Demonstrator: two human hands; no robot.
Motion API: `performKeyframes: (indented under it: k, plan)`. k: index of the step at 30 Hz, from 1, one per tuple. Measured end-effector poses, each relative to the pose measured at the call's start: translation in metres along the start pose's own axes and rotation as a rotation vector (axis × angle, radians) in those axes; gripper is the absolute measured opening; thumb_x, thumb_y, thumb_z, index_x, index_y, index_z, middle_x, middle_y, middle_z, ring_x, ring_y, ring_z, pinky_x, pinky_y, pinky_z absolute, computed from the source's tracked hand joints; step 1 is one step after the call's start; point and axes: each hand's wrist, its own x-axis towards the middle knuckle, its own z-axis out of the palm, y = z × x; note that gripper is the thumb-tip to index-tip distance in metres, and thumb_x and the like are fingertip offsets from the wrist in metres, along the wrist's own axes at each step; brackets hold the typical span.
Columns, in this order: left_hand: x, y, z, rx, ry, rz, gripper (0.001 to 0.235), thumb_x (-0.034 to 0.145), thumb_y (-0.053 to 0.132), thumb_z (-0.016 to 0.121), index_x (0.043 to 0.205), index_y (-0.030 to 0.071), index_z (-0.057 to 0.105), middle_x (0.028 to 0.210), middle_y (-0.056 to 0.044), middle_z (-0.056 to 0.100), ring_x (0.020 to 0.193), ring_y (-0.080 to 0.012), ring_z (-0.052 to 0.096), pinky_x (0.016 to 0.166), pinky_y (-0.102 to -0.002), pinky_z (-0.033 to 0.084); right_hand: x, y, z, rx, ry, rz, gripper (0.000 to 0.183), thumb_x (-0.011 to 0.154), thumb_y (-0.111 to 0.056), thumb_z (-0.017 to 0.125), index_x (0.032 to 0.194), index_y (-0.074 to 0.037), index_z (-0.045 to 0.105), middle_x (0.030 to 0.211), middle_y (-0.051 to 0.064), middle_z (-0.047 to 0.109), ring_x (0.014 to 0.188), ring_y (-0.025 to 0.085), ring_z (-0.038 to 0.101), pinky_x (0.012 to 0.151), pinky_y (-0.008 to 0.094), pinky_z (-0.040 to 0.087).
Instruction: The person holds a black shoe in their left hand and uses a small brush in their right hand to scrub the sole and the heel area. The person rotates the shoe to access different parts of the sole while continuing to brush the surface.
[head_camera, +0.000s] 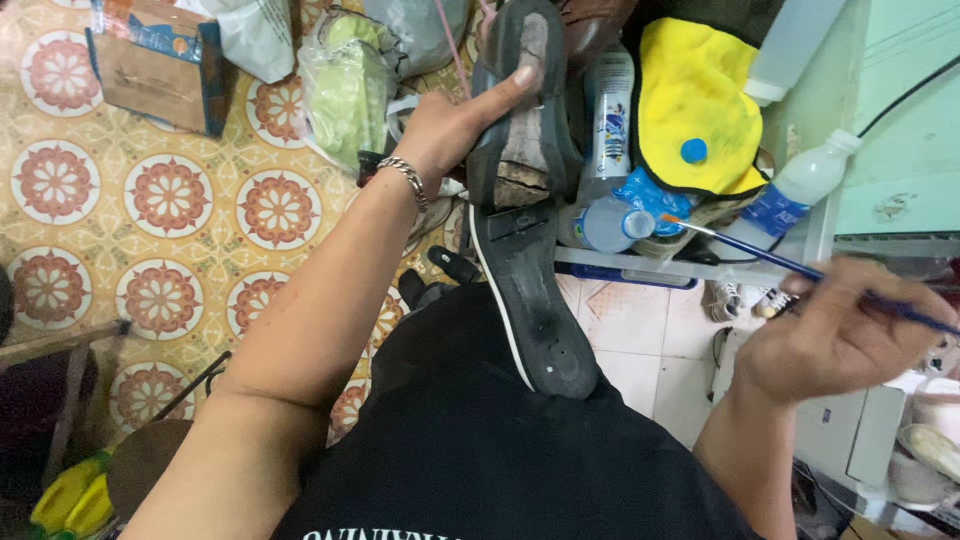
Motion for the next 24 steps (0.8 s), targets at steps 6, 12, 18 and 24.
performKeyframes:
  k: [6, 12, 18, 24]
  plan:
    - [0.001, 0.001, -0.008, 0.295, -0.018, 0.006, 0.084, 0.067, 0.095, 0.075, 0.098, 0.020, 0.054, 0.095, 0.001, 0.055, 0.077, -0.0124, 0.043, 0.073, -0.030, 0.024, -0.036, -0.029, 0.027, 0.257, 0.163, 0.238, 0.033, 0.131, -0.037, 0.038, 0.120, -0.015, 0.060, 0.090, 0.006, 0.057, 0.086, 0.030, 0.071, 0.097, 0.046, 0.064]
    - [0.002, 0.004, -0.005, 0.305, 0.001, 0.019, 0.112, 0.050, 0.091, 0.079, 0.129, 0.012, 0.086, 0.136, -0.005, 0.093, 0.121, -0.0180, 0.090, 0.095, -0.036, 0.067, -0.075, -0.062, 0.089, 0.226, -0.288, -0.055, 0.042, 0.114, 0.010, 0.088, 0.126, -0.007, 0.051, 0.105, 0.028, 0.077, 0.089, 0.036, 0.083, 0.071, 0.043, 0.074]
    - [0.039, -0.019, -0.001, 0.468, -0.014, 0.137, 0.093, 0.071, 0.104, 0.079, 0.081, 0.026, 0.030, 0.073, 0.006, 0.033, 0.065, -0.0111, 0.033, 0.068, -0.035, 0.025, -0.076, -0.064, 0.098, 0.175, -0.412, -0.249, 0.036, 0.111, 0.007, 0.091, 0.115, -0.003, 0.057, 0.100, 0.032, 0.081, 0.093, 0.046, 0.090, 0.083, 0.055, 0.076]
    - [0.027, -0.012, 0.002, 0.433, -0.003, 0.132, 0.111, 0.051, 0.102, 0.072, 0.119, 0.014, 0.076, 0.117, -0.005, 0.088, 0.099, -0.0188, 0.081, 0.082, -0.039, 0.058, -0.074, -0.072, 0.101, 0.125, -0.506, -0.339, 0.040, 0.107, 0.013, 0.097, 0.116, -0.006, 0.063, 0.105, 0.031, 0.086, 0.096, 0.041, 0.093, 0.089, 0.052, 0.078]
